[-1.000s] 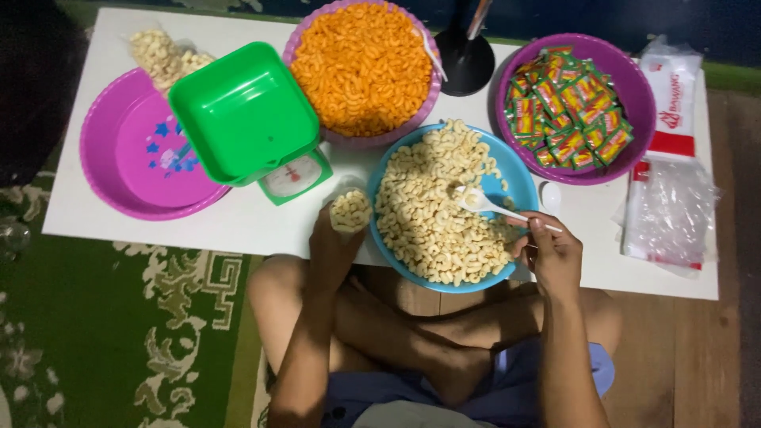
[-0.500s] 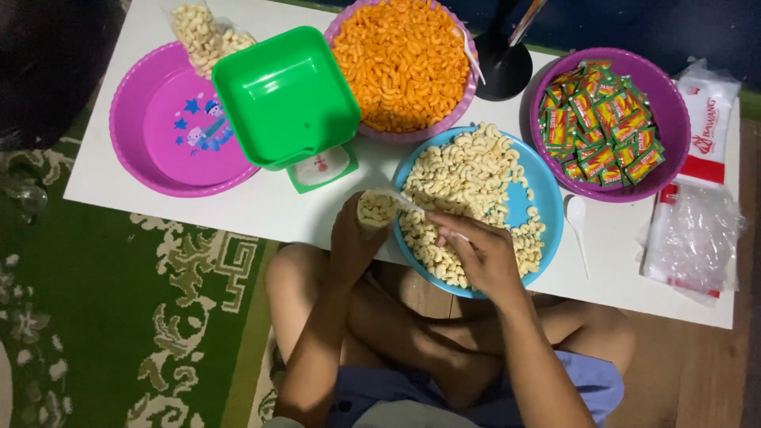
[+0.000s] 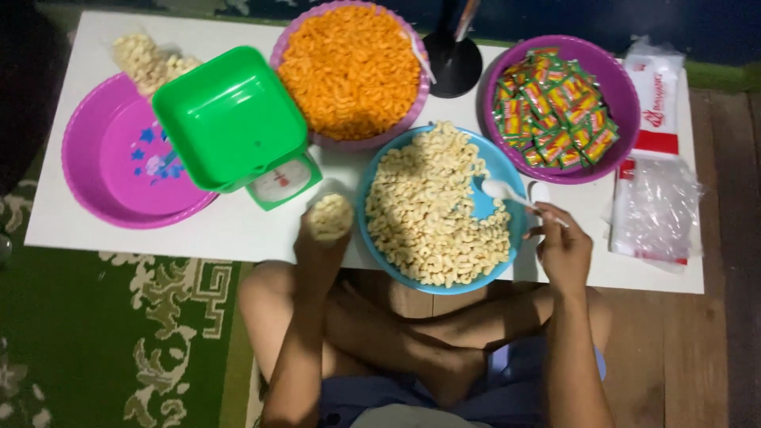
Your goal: Packing small white snacks from a bowl into plastic bags using a spoon and a scale.
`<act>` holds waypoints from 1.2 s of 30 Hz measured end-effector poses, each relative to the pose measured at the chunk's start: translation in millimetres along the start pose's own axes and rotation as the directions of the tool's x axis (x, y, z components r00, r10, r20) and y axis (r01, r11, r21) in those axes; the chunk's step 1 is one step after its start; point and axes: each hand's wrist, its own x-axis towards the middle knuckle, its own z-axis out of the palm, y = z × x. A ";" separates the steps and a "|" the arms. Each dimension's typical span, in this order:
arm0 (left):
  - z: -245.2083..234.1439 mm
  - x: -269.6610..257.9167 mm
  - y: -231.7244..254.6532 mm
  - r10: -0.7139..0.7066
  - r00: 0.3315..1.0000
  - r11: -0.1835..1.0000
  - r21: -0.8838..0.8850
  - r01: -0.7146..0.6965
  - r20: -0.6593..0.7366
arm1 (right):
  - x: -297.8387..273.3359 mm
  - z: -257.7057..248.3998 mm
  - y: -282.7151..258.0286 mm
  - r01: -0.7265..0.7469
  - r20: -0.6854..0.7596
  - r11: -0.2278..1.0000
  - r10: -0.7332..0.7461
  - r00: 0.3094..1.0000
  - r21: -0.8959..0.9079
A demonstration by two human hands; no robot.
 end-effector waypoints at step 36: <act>-11.4 8.0 9.1 -0.063 0.982 0.981 -0.169 0.093 0.175 | 7.7 -2.6 24.7 -0.316 0.169 0.929 0.286 0.943 0.193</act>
